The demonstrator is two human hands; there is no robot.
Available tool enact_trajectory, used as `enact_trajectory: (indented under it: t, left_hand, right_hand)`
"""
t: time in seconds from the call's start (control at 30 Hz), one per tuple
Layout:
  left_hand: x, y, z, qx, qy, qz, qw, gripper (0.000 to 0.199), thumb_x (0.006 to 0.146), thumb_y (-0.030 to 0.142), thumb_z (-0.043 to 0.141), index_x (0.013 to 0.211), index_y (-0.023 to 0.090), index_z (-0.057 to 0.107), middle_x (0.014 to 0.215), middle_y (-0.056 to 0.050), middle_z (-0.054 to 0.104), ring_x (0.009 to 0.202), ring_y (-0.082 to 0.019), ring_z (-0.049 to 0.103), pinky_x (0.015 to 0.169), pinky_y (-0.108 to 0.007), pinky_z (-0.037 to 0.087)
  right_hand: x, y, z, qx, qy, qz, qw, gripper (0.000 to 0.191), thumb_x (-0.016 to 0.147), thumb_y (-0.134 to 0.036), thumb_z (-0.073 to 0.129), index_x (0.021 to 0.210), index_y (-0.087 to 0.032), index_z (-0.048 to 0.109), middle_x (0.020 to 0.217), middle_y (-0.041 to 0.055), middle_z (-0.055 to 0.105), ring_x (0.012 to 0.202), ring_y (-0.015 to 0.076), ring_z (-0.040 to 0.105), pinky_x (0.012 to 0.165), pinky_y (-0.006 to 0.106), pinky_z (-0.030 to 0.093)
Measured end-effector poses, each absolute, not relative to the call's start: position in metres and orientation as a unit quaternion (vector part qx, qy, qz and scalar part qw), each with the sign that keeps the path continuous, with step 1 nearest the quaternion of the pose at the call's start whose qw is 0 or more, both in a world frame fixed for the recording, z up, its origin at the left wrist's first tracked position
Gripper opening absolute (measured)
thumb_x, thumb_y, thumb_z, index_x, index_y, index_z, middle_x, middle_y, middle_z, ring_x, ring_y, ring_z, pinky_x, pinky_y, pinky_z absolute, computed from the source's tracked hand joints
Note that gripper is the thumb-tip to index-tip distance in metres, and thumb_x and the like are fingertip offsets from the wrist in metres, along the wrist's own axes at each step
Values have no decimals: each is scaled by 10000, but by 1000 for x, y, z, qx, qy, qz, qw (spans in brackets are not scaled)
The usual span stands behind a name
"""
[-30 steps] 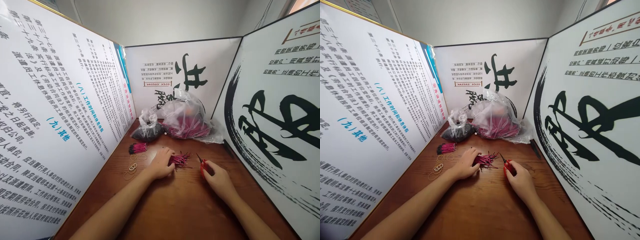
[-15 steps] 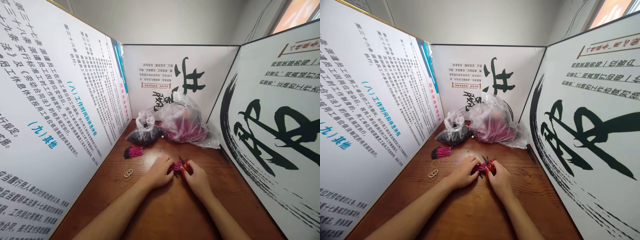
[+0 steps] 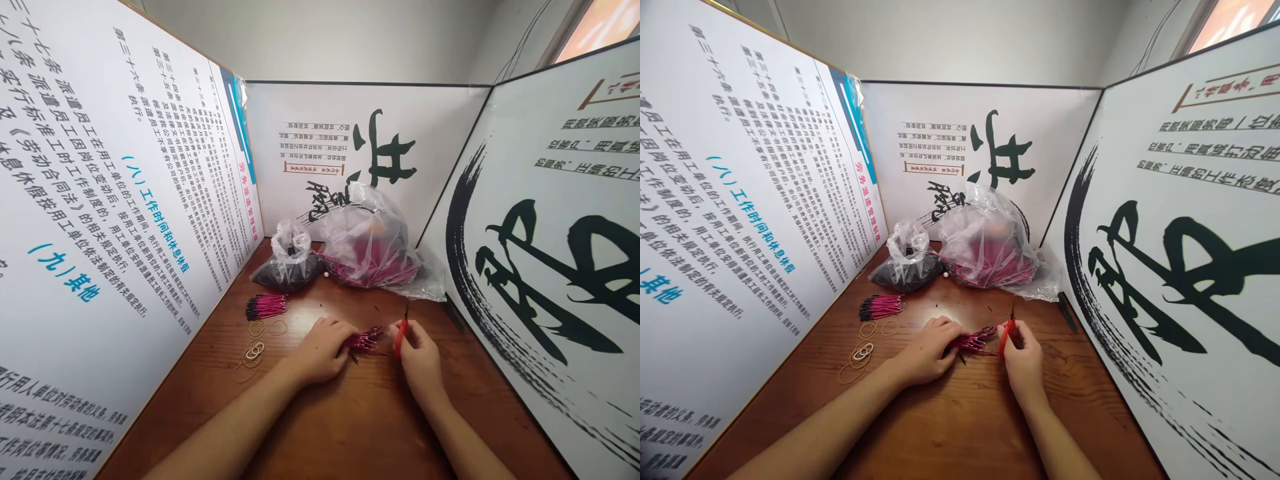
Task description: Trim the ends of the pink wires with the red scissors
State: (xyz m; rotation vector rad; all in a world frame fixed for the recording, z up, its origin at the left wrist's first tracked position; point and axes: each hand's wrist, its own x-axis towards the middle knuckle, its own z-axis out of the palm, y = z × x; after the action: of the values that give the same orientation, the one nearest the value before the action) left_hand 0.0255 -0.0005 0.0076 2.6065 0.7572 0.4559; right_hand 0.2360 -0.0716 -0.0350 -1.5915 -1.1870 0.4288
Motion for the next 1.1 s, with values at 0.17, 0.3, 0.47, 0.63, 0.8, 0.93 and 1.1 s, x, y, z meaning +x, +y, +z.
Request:
enact_trajectory:
  t: [0.17,0.3,0.47,0.63,0.8,0.93,1.1]
  left_hand:
    - [24,-4,14,930,230,178,223,305,859,119,528,1132,240,594,1154,-42,664,1088,-222,545,962,-343,411]
    - [25,-5,15,922,244,200,222,275,835,176,585,1106,223,590,1215,-54,622,1113,-228,527,1001,-353,400]
    - [27,-1,7,909,289,212,214,163,866,205,548,1025,205,581,1129,-60,634,1069,-238,524,972,-372,408]
    - [28,2,1,902,313,211,210,145,892,212,519,1023,198,578,1099,-64,634,1037,-234,525,949,-371,417]
    - [29,1,3,905,307,206,210,177,912,204,490,1058,206,591,1117,-58,646,1079,-233,521,990,-374,403]
    - [28,0,6,910,293,204,212,215,908,196,498,1100,211,593,1159,-49,648,1122,-229,512,1021,-365,395]
    - [28,-1,7,916,282,196,206,319,881,171,516,1192,221,567,1248,-46,630,1170,-230,501,1051,-365,382]
  right_hand:
    - [229,-71,-36,-646,-529,223,503,252,943,-389,613,1011,-148,643,925,12,660,776,130,639,701,309,550]
    - [225,-69,-36,-651,-535,231,487,258,943,-392,612,1008,-144,644,921,11,661,783,135,644,708,315,552]
    - [228,-67,-37,-671,-526,215,476,281,952,-412,595,1017,-143,642,918,10,659,772,135,642,696,310,549]
    - [230,-67,-38,-688,-539,186,449,278,954,-412,589,1011,-146,646,937,16,664,801,143,645,733,331,549]
    - [229,-67,-37,-675,-579,162,426,244,940,-381,615,1051,-166,650,1063,48,672,944,172,648,860,399,537]
    - [228,-67,-38,-669,-592,166,417,251,940,-383,615,1064,-167,653,1088,54,674,973,181,650,882,413,533]
    - [229,-67,-40,-658,-599,189,416,261,950,-396,599,1051,-161,650,1024,40,680,904,166,657,837,388,543]
